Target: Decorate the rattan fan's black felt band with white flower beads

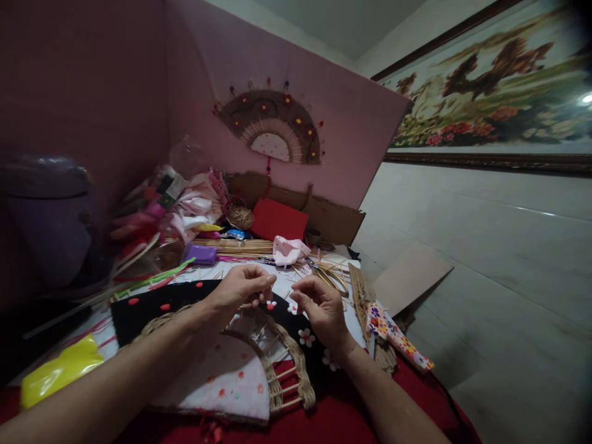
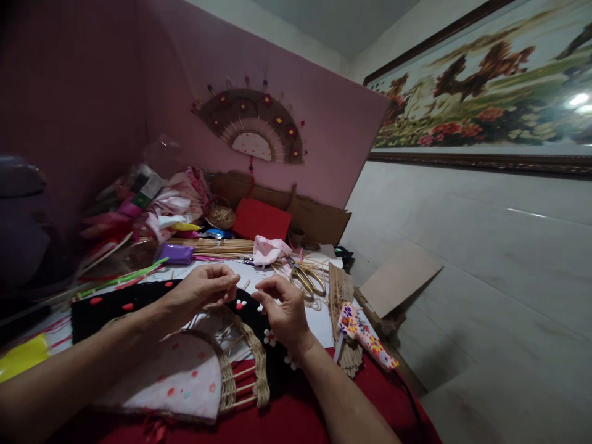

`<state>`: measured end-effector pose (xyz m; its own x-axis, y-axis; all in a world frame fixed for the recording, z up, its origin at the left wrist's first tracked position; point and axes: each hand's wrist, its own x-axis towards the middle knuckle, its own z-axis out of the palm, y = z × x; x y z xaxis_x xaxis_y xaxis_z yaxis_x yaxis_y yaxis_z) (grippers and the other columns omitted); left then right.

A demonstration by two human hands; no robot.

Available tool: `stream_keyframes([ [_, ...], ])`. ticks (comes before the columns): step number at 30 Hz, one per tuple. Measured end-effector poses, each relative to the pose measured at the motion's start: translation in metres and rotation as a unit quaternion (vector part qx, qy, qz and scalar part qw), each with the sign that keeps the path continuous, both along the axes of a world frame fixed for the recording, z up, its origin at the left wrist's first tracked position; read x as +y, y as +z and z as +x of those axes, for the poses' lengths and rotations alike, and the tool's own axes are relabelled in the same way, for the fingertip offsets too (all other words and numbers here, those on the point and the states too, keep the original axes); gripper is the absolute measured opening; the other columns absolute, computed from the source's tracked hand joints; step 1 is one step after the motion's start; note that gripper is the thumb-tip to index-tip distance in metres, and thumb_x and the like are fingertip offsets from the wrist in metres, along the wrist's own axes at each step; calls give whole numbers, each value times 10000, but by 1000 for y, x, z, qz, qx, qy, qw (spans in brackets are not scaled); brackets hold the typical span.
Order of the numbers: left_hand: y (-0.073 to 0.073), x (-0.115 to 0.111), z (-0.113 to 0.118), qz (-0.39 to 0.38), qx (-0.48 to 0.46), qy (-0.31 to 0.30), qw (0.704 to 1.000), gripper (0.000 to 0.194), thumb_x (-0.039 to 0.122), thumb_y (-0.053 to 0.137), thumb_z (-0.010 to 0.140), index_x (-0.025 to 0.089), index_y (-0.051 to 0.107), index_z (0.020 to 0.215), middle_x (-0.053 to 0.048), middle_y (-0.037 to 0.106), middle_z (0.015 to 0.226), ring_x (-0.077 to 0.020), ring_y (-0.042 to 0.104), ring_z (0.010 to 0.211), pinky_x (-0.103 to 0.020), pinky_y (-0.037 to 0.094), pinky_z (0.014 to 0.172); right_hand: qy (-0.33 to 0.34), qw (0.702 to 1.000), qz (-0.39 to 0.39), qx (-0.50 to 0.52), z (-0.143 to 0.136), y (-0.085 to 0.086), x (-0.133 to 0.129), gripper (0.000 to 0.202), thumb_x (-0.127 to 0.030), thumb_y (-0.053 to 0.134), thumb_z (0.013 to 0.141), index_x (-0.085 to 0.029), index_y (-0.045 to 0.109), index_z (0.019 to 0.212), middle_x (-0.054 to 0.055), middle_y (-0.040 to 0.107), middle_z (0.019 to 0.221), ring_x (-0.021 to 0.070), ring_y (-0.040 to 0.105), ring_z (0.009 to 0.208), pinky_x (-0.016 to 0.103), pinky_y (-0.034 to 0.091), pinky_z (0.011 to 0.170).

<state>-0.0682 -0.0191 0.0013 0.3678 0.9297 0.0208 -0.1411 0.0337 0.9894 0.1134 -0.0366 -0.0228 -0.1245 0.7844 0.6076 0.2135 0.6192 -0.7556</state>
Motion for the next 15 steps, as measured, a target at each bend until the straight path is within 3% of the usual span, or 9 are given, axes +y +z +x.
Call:
stream_keyframes([
  [4,-2,2,-1,2,-23,0,1000,314,419,685,658,122,598,711,-15,625,591,-75,492,495,-196,312,485,12,1000,-9,-7,0,0,1,77,-247,575,808,-174,598,801,-7,567,680,77,511,494,203,442,472],
  [10,-2,1,-1,-13,-22,10,1000,288,242,769,534,119,635,759,-5,633,622,-73,491,494,-210,333,506,8,998,36,-57,1,0,2,81,-197,557,817,-192,628,856,25,588,807,113,553,648,231,461,572],
  [15,-4,2,0,6,-8,-3,1000,274,313,760,562,117,596,662,22,568,510,-52,427,427,-189,278,450,-8,993,64,-96,2,3,0,59,-212,586,803,-189,639,813,25,601,754,142,561,702,264,457,637],
])
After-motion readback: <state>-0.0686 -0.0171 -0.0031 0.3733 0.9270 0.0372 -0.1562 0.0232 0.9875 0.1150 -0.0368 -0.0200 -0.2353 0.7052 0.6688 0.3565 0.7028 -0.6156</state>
